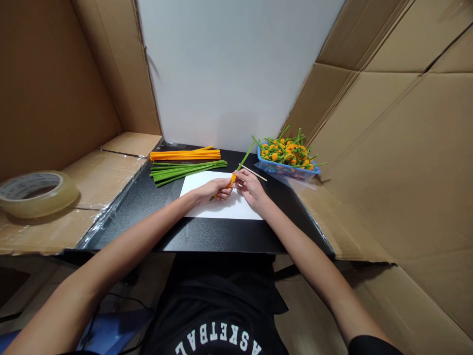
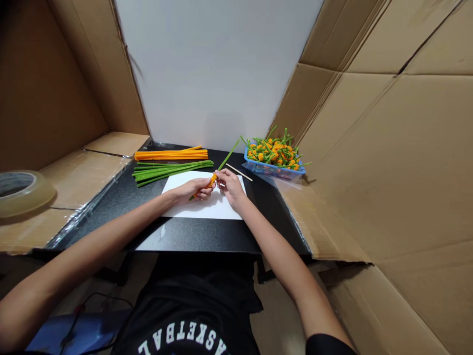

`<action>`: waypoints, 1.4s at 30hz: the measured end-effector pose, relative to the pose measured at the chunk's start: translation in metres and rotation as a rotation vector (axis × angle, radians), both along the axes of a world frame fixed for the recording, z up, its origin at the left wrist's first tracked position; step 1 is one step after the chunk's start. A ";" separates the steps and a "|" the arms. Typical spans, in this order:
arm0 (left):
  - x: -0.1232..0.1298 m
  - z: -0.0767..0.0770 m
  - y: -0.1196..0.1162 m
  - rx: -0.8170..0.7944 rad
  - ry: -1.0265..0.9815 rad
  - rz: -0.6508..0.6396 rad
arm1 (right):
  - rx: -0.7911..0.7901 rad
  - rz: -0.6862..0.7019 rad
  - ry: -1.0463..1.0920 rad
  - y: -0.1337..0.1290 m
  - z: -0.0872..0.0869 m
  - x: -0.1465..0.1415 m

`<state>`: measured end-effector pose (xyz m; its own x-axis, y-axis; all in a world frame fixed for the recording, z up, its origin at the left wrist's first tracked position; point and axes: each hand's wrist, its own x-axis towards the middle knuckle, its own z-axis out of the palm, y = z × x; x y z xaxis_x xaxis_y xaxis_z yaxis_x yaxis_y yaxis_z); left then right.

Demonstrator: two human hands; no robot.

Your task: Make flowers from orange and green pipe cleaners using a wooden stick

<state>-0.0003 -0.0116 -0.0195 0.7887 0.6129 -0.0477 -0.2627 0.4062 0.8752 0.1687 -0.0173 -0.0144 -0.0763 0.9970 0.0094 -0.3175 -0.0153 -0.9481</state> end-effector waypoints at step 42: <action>-0.015 0.012 0.024 0.208 0.043 0.469 | 0.106 -0.681 -0.041 0.027 0.006 0.054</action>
